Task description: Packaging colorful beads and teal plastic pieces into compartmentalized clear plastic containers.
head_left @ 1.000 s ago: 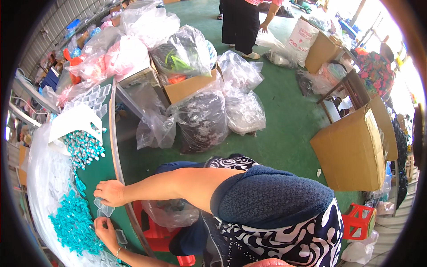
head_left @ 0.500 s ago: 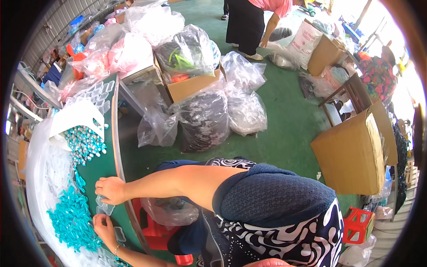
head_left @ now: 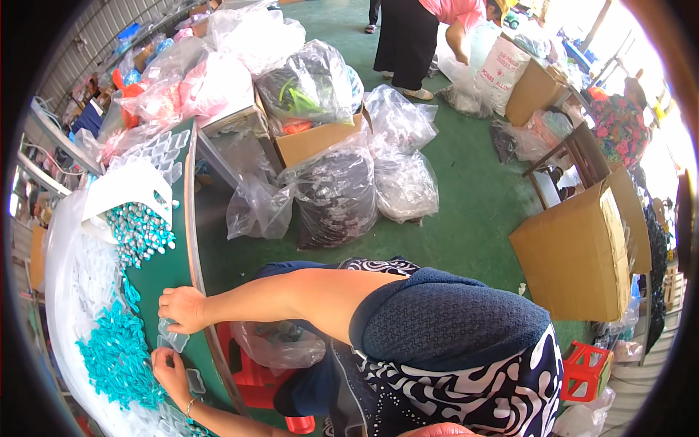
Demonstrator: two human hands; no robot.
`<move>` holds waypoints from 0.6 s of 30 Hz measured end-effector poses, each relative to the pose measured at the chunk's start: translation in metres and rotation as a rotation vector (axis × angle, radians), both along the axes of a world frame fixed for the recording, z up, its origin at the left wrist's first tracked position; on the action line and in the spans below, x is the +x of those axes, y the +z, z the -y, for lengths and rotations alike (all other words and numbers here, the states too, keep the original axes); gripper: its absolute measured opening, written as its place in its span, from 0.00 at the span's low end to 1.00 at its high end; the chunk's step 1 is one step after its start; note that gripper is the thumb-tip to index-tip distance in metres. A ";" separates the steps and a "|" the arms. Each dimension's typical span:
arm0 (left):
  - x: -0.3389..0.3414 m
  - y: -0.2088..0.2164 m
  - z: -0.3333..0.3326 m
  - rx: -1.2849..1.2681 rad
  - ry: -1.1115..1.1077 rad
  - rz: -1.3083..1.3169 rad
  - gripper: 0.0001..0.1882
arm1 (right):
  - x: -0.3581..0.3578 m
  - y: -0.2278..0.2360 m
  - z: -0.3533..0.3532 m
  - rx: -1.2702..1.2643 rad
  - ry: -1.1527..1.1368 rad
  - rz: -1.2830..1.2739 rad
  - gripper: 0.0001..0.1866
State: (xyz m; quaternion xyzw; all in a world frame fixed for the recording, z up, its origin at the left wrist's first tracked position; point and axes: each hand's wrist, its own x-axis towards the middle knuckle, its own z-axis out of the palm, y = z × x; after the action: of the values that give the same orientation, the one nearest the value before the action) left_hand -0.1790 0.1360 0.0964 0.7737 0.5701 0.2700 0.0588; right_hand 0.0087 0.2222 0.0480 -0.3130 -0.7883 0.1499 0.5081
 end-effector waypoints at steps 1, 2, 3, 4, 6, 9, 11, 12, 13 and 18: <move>0.001 0.000 -0.001 -0.001 0.001 0.001 0.04 | 0.001 0.000 0.000 -0.003 -0.002 0.002 0.15; 0.001 -0.001 -0.002 -0.001 0.002 0.002 0.04 | 0.002 0.001 -0.001 -0.005 -0.003 0.004 0.15; 0.001 -0.001 -0.003 -0.002 0.003 0.003 0.04 | 0.003 0.001 -0.002 -0.012 -0.001 0.019 0.15; 0.001 -0.001 -0.004 0.005 -0.006 -0.001 0.04 | 0.004 0.001 -0.003 -0.018 0.003 0.034 0.16; -0.002 0.001 -0.002 0.019 -0.009 -0.012 0.04 | 0.002 0.002 -0.003 -0.029 0.018 0.044 0.17; -0.009 0.008 0.007 0.028 0.003 -0.056 0.04 | -0.009 0.003 -0.001 -0.030 0.037 0.050 0.17; -0.002 0.009 0.009 0.036 0.032 -0.048 0.04 | -0.003 0.011 0.004 -0.097 0.036 0.148 0.16; 0.000 0.010 0.004 0.008 0.012 -0.072 0.03 | -0.001 0.012 0.003 -0.134 -0.013 0.142 0.16; 0.008 0.008 -0.003 0.002 0.031 -0.072 0.02 | 0.012 0.011 0.002 -0.164 -0.032 0.160 0.16; 0.000 0.009 0.011 0.012 0.097 0.040 0.03 | 0.005 0.011 0.005 0.062 -0.027 0.070 0.11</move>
State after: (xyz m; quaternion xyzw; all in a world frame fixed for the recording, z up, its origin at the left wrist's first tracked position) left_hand -0.1789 0.1246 0.1051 0.7399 0.6039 0.2916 0.0525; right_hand 0.0134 0.2171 0.0588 -0.3127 -0.8054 0.1076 0.4918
